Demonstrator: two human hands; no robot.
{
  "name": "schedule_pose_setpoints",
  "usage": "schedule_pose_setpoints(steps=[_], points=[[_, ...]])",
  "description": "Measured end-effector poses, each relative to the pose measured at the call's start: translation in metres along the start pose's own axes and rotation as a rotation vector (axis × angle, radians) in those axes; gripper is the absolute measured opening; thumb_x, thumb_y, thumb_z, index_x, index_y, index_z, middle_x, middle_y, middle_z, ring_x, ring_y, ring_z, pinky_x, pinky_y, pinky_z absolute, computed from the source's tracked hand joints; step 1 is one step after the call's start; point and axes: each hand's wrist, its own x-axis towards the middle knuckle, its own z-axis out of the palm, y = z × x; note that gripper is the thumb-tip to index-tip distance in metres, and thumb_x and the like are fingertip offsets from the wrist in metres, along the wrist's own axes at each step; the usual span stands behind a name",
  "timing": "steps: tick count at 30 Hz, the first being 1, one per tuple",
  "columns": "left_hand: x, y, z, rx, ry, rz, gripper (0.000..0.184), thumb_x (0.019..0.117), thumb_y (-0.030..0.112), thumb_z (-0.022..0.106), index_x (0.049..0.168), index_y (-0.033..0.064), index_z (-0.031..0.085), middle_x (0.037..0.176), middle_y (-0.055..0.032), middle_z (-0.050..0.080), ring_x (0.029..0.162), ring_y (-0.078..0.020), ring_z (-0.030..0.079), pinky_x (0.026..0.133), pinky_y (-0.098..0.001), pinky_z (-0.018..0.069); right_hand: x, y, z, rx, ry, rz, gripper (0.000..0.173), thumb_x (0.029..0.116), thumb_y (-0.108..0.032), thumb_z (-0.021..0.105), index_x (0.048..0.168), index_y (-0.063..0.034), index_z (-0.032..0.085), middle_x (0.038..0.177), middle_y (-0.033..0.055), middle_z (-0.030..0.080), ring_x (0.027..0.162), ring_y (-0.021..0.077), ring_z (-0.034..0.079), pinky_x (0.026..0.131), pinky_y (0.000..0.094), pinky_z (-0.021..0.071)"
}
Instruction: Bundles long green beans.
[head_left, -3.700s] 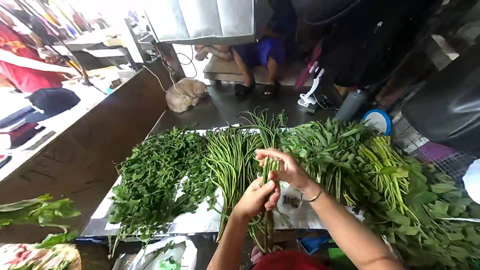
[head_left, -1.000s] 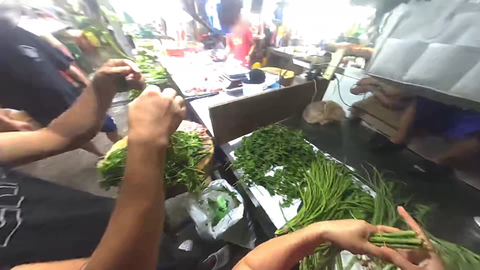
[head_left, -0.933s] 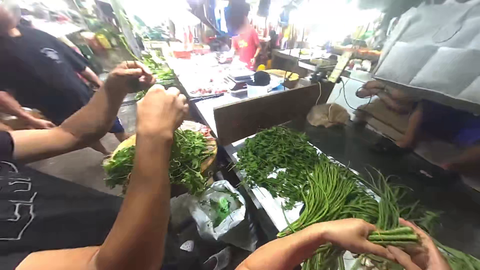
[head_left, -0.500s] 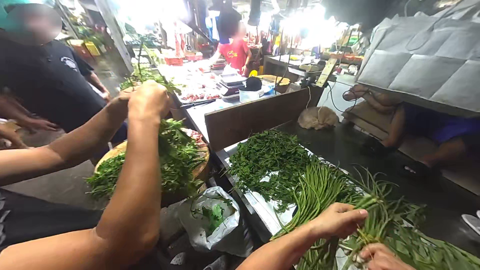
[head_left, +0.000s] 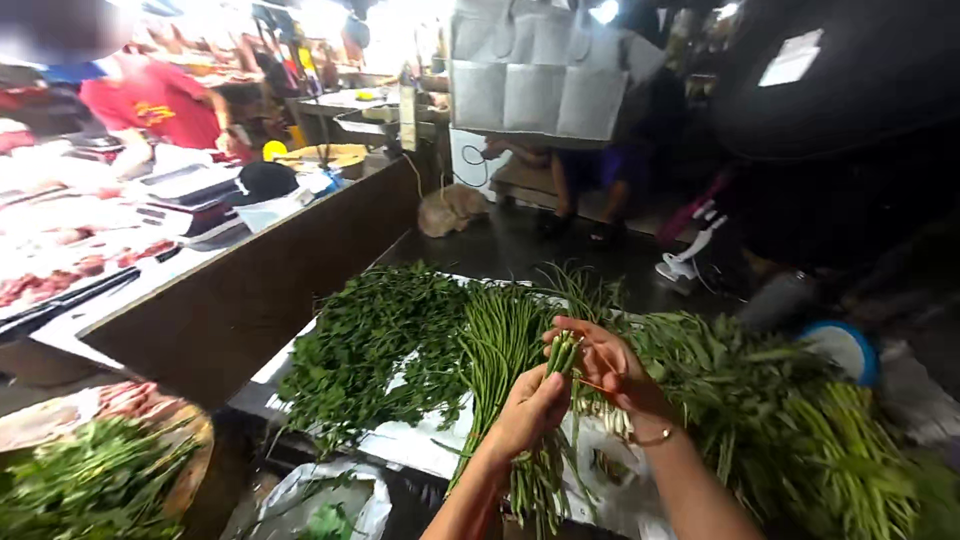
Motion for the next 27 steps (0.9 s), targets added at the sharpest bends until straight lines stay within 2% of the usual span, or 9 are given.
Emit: schedule_pose_setpoints(steps=[2, 4, 7, 10, 14, 18, 21, 23, 27], points=[[0.002, -0.003, -0.006, 0.020, -0.092, -0.104, 0.042, 0.1027, 0.055, 0.051, 0.087, 0.0168, 0.061, 0.061, 0.0110, 0.052, 0.047, 0.0039, 0.042, 0.043, -0.0128, 0.0340, 0.020, -0.025, -0.010, -0.242, -0.213, 0.092, 0.078, 0.0856, -0.055, 0.075, 0.134, 0.0031, 0.059, 0.117, 0.0054, 0.072, 0.108, 0.0135, 0.067, 0.097, 0.0330, 0.0558], [0.001, -0.003, -0.006, 0.043, -0.166, -0.217, 0.035, 0.1060, 0.042, 0.049, 0.085, 0.0180, 0.062, 0.061, 0.0120, 0.052, 0.048, 0.0045, 0.043, 0.044, -0.0125, 0.0345, 0.037, -0.045, -0.008, -0.539, -0.400, 0.102, 0.050, 0.0897, -0.037, 0.071, 0.116, 0.0059, 0.071, 0.100, 0.0062, 0.075, 0.095, 0.0092, 0.069, 0.091, 0.0293, 0.0557], [-0.005, -0.004, -0.003, 0.039, -0.095, -0.276, 0.022, 0.1008, 0.027, 0.052, 0.082, 0.0243, 0.063, 0.063, 0.0148, 0.056, 0.051, 0.0050, 0.049, 0.049, -0.0136, 0.0410, 0.037, -0.052, 0.023, -0.910, -0.546, -0.132, 0.021, 0.0951, -0.018, 0.065, 0.094, -0.0038, 0.080, 0.085, 0.0073, 0.076, 0.083, 0.0169, 0.070, 0.088, 0.0406, 0.0503], [-0.010, -0.007, -0.006, 0.038, 0.150, -0.030, 0.015, 0.1018, 0.025, 0.055, 0.111, 0.0192, 0.066, 0.087, 0.0160, 0.070, 0.077, 0.0068, 0.064, 0.074, -0.0156, 0.0548, 0.004, -0.042, 0.060, -1.148, -0.384, -0.408, 0.017, 0.1004, -0.017, 0.062, 0.093, -0.0108, 0.076, 0.090, 0.0033, 0.076, 0.094, 0.0196, 0.071, 0.094, 0.0409, 0.0529], [-0.003, -0.009, -0.006, 0.048, 0.373, 0.216, 0.017, 0.1074, 0.024, 0.048, 0.111, 0.0113, 0.059, 0.082, 0.0086, 0.067, 0.073, -0.0013, 0.064, 0.070, -0.0213, 0.0562, -0.032, 0.004, 0.064, -0.365, 0.140, -0.376, 0.021, 0.1018, -0.025, 0.065, 0.112, -0.0113, 0.077, 0.108, 0.0044, 0.077, 0.107, 0.0142, 0.071, 0.099, 0.0311, 0.0564], [-0.003, -0.008, -0.001, 0.269, 0.272, 0.305, 0.022, 0.1066, 0.027, 0.051, 0.108, 0.0089, 0.064, 0.084, 0.0069, 0.067, 0.075, -0.0020, 0.064, 0.072, -0.0230, 0.0564, -0.024, 0.016, 0.038, 0.118, 0.426, -0.119, 0.053, 0.0893, -0.049, 0.073, 0.131, -0.0163, 0.071, 0.126, 0.0014, 0.072, 0.114, 0.0125, 0.068, 0.096, 0.0297, 0.0568], [0.000, -0.007, 0.001, 0.487, 0.100, 0.128, 0.030, 0.1069, 0.026, 0.050, 0.109, -0.0002, 0.064, 0.079, 0.0058, 0.061, 0.067, 0.0021, 0.055, 0.064, -0.0176, 0.0499, -0.004, 0.002, -0.001, -0.131, 0.190, 0.006, 0.056, 0.0868, -0.053, 0.075, 0.120, -0.0069, 0.074, 0.118, 0.0021, 0.074, 0.107, 0.0085, 0.068, 0.092, 0.0269, 0.0564], [0.002, -0.007, -0.002, 0.583, 0.008, -0.006, 0.031, 0.1062, 0.026, 0.051, 0.109, -0.0010, 0.067, 0.077, 0.0041, 0.059, 0.065, 0.0015, 0.053, 0.064, -0.0183, 0.0480, 0.010, -0.022, -0.015, -0.557, -0.047, 0.082, 0.037, 0.0888, -0.037, 0.072, 0.102, -0.0034, 0.078, 0.108, 0.0049, 0.073, 0.109, 0.0109, 0.065, 0.097, 0.0296, 0.0528], [0.002, -0.012, -0.009, 0.380, 0.005, -0.179, 0.014, 0.0982, 0.014, 0.052, 0.095, 0.0093, 0.065, 0.072, 0.0121, 0.060, 0.062, 0.0035, 0.056, 0.061, -0.0180, 0.0498, 0.005, -0.034, 0.015, -1.096, -0.293, -0.109, 0.023, 0.0975, -0.025, 0.063, 0.089, -0.0102, 0.080, 0.091, 0.0060, 0.073, 0.112, 0.0263, 0.065, 0.115, 0.0601, 0.0301]])
